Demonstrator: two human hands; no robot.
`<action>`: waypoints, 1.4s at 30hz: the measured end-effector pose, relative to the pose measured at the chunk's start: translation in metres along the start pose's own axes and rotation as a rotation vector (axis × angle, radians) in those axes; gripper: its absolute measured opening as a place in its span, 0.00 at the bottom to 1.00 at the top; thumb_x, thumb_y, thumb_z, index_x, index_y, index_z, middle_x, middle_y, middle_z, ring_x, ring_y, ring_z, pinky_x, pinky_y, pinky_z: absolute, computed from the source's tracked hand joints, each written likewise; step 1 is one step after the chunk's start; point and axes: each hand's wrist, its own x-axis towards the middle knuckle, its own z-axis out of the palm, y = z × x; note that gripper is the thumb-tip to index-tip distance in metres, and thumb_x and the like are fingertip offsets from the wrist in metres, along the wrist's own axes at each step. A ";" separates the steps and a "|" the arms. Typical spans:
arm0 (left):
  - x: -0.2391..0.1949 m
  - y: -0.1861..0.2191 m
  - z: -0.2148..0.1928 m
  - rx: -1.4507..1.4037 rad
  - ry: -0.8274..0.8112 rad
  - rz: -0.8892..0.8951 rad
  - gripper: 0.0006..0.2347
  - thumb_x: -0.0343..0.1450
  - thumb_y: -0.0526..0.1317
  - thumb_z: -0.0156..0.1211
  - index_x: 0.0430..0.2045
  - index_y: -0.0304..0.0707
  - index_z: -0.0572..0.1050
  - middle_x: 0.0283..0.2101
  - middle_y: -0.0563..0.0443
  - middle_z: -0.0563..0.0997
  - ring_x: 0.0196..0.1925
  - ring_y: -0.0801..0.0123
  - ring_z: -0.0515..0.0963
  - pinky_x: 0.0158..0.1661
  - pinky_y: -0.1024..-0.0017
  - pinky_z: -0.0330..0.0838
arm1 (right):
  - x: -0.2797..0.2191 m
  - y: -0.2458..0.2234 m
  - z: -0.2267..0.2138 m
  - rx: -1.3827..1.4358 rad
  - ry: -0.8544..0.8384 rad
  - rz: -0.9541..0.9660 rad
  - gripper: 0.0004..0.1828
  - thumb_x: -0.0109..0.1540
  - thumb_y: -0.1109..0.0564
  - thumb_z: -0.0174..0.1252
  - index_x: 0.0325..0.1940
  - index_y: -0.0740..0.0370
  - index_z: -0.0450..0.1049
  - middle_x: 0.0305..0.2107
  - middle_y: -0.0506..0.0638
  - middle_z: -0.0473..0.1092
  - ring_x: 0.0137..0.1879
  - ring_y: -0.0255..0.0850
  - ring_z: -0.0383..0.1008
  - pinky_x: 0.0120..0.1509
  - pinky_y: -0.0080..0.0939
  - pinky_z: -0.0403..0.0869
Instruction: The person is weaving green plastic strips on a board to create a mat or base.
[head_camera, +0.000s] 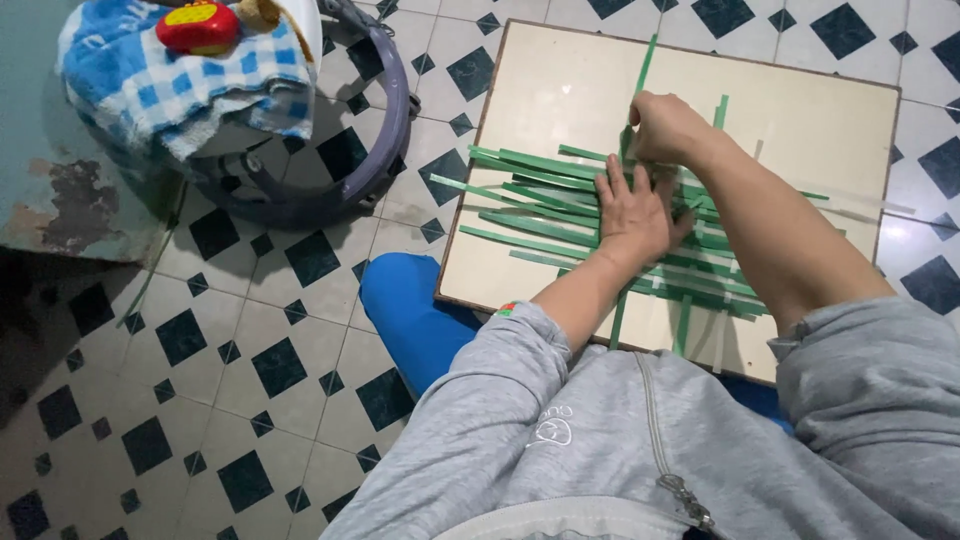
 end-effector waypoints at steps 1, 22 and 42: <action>-0.001 0.000 -0.003 0.009 -0.044 0.008 0.32 0.67 0.65 0.36 0.66 0.55 0.54 0.72 0.39 0.48 0.72 0.26 0.35 0.65 0.35 0.34 | 0.002 -0.002 -0.001 0.025 -0.005 0.010 0.23 0.49 0.68 0.61 0.48 0.64 0.67 0.36 0.61 0.69 0.40 0.54 0.68 0.35 0.48 0.67; -0.008 0.003 -0.013 -0.035 -0.003 0.041 0.23 0.67 0.58 0.47 0.53 0.52 0.64 0.69 0.40 0.53 0.74 0.44 0.36 0.64 0.33 0.38 | -0.057 0.033 -0.002 0.077 0.009 0.140 0.13 0.62 0.61 0.55 0.52 0.60 0.75 0.50 0.59 0.68 0.55 0.52 0.65 0.62 0.51 0.66; -0.010 0.004 -0.052 0.002 -0.100 -0.006 0.37 0.66 0.66 0.47 0.66 0.45 0.50 0.72 0.43 0.46 0.74 0.46 0.36 0.66 0.41 0.33 | -0.130 0.074 -0.013 0.276 0.157 0.205 0.20 0.63 0.59 0.54 0.60 0.58 0.70 0.59 0.59 0.62 0.59 0.54 0.64 0.63 0.55 0.63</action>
